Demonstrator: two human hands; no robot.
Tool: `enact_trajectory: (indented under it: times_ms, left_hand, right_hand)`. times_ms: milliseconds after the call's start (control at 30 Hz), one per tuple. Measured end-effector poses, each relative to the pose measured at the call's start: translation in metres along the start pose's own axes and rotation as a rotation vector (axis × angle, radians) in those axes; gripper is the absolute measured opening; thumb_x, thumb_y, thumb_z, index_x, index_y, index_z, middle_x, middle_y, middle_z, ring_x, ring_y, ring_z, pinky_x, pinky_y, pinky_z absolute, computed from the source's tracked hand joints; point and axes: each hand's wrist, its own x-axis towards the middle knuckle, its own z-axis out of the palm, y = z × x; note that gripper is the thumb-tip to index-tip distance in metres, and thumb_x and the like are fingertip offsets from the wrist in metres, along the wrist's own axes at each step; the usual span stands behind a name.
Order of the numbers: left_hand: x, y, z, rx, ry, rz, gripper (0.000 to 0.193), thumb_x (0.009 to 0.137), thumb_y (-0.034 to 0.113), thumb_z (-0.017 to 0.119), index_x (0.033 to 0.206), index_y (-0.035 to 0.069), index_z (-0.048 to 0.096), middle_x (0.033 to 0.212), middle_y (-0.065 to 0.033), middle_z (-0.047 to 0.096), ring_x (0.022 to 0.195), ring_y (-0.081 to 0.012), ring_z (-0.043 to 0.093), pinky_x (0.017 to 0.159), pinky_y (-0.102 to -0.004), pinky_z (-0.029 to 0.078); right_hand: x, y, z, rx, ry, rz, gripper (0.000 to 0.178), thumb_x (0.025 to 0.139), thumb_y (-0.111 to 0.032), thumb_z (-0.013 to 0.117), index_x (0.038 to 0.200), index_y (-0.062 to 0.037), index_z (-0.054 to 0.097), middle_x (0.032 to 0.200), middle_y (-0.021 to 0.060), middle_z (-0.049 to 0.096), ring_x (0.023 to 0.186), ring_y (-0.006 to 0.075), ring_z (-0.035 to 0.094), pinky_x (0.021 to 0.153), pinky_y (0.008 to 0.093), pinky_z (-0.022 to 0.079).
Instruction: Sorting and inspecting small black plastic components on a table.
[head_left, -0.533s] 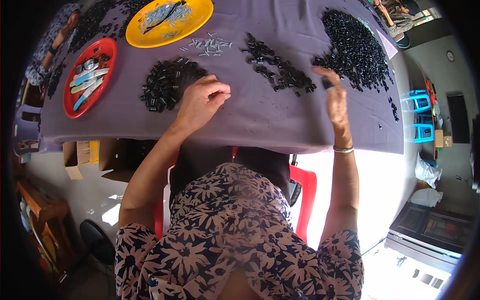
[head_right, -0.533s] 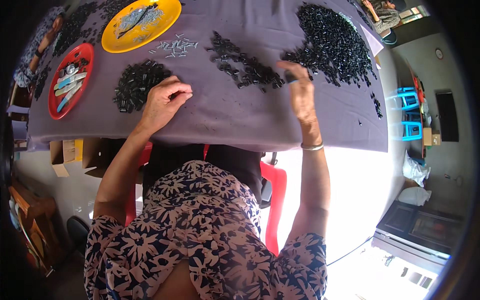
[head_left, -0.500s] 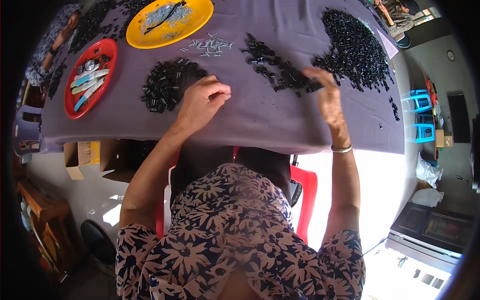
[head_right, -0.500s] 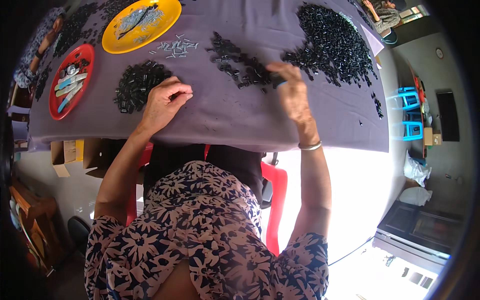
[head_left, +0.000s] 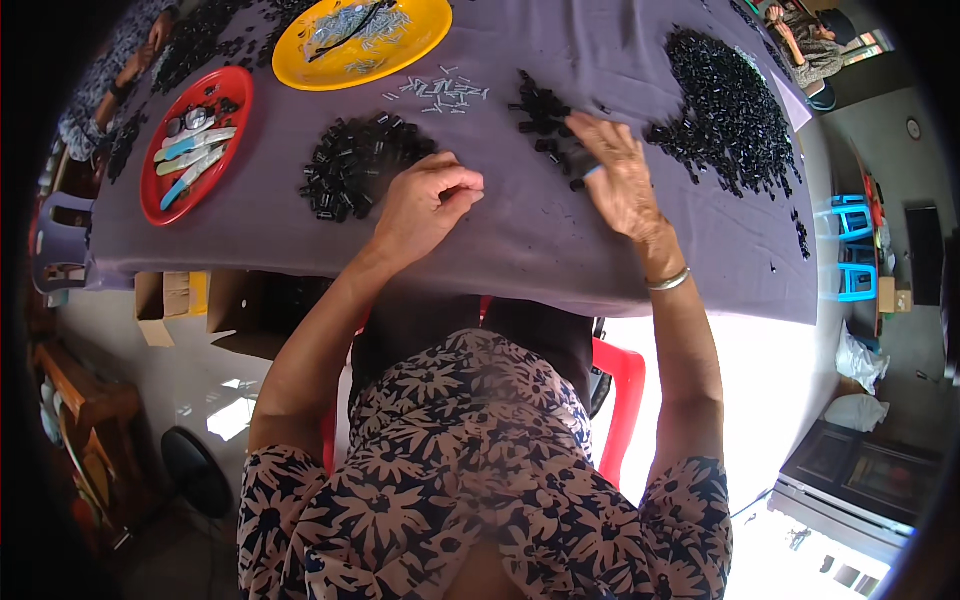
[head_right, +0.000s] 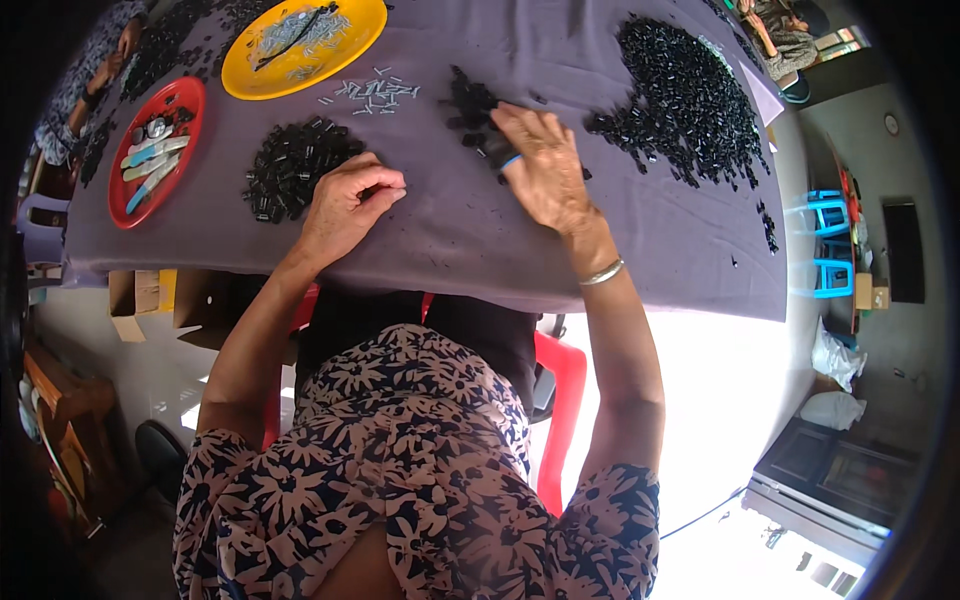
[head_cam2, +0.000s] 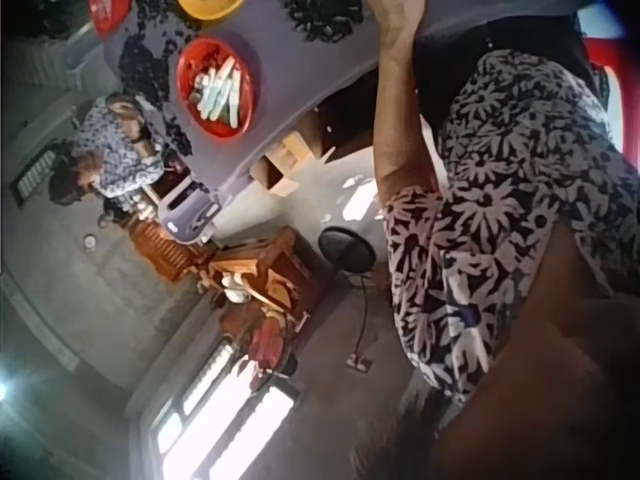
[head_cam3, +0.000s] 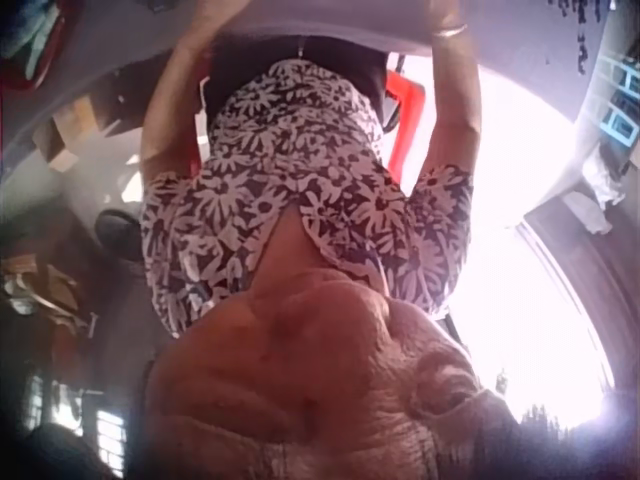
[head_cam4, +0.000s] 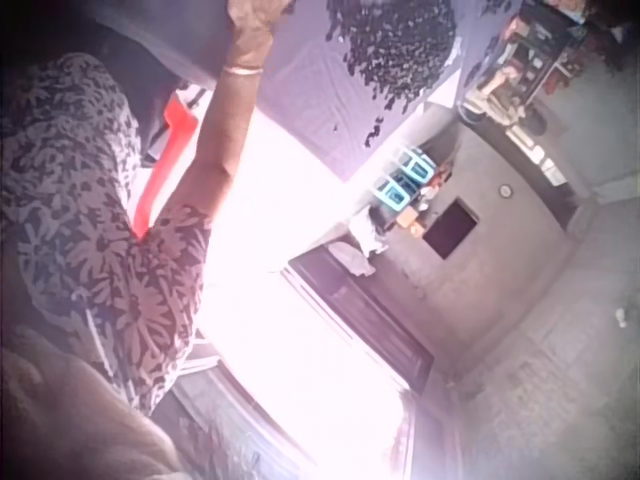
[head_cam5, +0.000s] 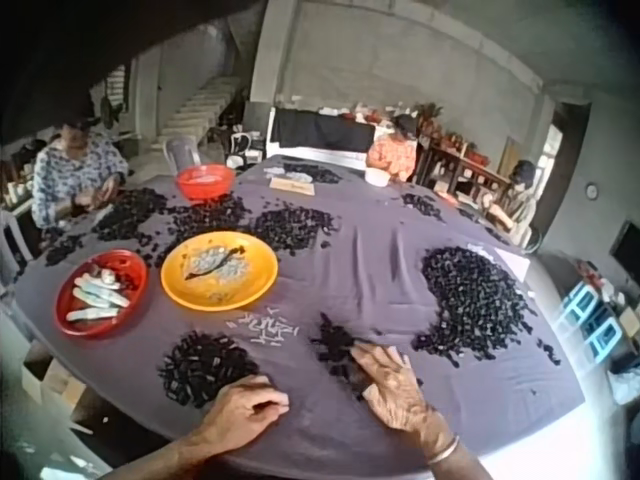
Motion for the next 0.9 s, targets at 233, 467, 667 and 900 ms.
enact_trajectory:
  times_ms: [233,467,667,900]
  left_hand:
    - [-0.001,-0.003,0.002,-0.029,0.019,0.052,0.010,0.079,0.000,0.069,0.088,0.002,0.066,0.075,-0.0033,0.056,0.066,-0.0132,0.054,0.060,-0.0258,0.043]
    - [-0.001,-0.002,0.000,-0.005,0.014,0.042,0.010,0.079,0.000,0.069,0.088,0.002,0.067,0.076,-0.0035,0.057,0.067,-0.0137,0.055,0.060,-0.0261,0.044]
    - [0.001,-0.003,0.002,-0.040,-0.004,0.020,0.009,0.079,0.000,0.069,0.088,0.002,0.067,0.076,-0.0036,0.056,0.067,-0.0140,0.054,0.060,-0.0263,0.043]
    - [-0.001,-0.002,-0.002,-0.008,0.012,0.032,0.010,0.079,0.001,0.069,0.089,0.002,0.067,0.076,-0.0035,0.056,0.066,-0.0138,0.054,0.060,-0.0263,0.044]
  right_hand:
    - [0.009,0.002,0.023,-0.251,-0.044,-0.013,0.055,0.079,-0.014,0.052,0.134,-0.0089,0.050,0.139,0.0068,0.047,0.124,0.0269,0.043,0.104,0.0410,0.035]
    - [0.025,-0.009,0.015,-0.135,0.005,-0.027,0.055,0.081,-0.020,0.053,0.134,-0.0077,0.050,0.139,0.0075,0.047,0.120,0.0264,0.046,0.103,0.0402,0.035]
    - [0.033,0.005,0.034,-0.248,-0.037,-0.036,0.057,0.078,-0.014,0.051,0.134,-0.0071,0.048,0.139,0.0071,0.047,0.119,0.0267,0.045,0.105,0.0426,0.034]
    - [0.007,-0.021,0.011,-0.181,-0.068,-0.076,0.052,0.088,-0.029,0.054,0.133,-0.0051,0.049,0.137,0.0098,0.048,0.121,0.0290,0.045,0.103,0.0430,0.034]
